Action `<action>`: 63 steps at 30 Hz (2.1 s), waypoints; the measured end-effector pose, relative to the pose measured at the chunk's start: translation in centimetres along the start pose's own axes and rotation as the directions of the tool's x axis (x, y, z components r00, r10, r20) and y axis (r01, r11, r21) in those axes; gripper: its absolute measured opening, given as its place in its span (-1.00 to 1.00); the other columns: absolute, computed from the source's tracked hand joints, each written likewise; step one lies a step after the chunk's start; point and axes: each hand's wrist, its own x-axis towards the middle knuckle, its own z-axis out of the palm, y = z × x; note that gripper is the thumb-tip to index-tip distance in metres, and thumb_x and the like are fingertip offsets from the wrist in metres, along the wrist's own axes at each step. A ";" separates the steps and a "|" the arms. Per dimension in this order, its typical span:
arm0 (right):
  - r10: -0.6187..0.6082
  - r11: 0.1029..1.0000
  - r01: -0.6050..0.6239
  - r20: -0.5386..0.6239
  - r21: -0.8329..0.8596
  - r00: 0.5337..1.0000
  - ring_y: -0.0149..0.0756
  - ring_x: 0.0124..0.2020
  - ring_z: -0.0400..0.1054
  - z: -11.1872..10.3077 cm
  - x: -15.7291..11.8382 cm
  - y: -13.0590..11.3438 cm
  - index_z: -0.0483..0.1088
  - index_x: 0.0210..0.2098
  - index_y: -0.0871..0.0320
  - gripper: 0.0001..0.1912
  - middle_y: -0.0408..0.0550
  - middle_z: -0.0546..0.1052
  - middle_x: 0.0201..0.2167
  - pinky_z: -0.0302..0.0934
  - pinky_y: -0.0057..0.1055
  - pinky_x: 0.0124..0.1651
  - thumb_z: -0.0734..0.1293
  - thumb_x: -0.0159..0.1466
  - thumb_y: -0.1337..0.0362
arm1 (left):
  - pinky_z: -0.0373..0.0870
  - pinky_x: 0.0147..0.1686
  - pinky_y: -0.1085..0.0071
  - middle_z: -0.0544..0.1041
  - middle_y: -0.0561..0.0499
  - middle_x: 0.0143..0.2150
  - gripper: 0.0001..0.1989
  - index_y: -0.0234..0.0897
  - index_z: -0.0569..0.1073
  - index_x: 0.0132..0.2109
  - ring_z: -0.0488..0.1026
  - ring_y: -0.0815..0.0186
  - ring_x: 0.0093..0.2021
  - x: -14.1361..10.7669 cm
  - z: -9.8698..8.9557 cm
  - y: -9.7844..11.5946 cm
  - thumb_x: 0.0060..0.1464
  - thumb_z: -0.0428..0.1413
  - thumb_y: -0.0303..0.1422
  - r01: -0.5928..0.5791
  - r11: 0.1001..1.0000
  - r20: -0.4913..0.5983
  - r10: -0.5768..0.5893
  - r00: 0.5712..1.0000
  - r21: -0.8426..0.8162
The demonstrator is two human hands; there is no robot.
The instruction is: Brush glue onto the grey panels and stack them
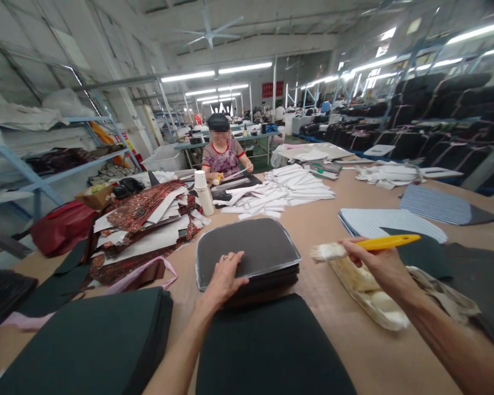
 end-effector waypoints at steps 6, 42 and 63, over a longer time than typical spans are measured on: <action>-0.042 0.995 0.001 0.413 0.099 0.910 -0.38 -0.57 0.27 8.4 -1.9 -2.6 0.49 -0.37 0.19 -0.64 -0.14 0.42 -0.60 0.17 -0.46 -0.51 0.31 0.09 0.01 | 0.23 0.01 0.23 0.41 -0.10 -0.03 -0.36 -0.26 0.21 0.16 0.34 0.17 -0.02 0.3 -0.7 -0.6 -0.10 0.19 -0.45 -0.016 1.000 0.046 0.017 0.999 -0.015; -0.453 0.857 0.497 0.262 -0.133 0.852 -0.32 -0.44 0.27 10.2 0.6 -6.2 0.39 -0.38 0.15 -0.66 -0.15 0.40 -0.48 0.13 -0.44 -0.40 0.30 0.13 -0.03 | 0.16 0.14 0.14 0.26 -0.09 0.14 -0.64 -0.24 0.31 -0.09 0.18 0.13 0.19 -8.6 -12.9 -2.7 -0.08 0.17 -0.38 -0.165 0.976 -0.687 0.022 0.726 -0.144; 0.164 0.969 -0.125 0.181 -0.211 0.970 -0.09 -0.26 0.38 0.5 -17.2 -0.4 0.42 -0.37 0.10 -0.60 -0.01 0.52 -0.28 0.31 -0.21 -0.19 0.46 -0.08 -0.03 | 0.39 -0.14 0.44 0.45 0.08 -0.29 -0.05 -0.19 0.00 0.26 0.44 0.36 -0.21 -21.5 0.8 -2.4 -0.24 0.31 -0.28 0.178 0.090 0.114 -0.481 0.869 -0.980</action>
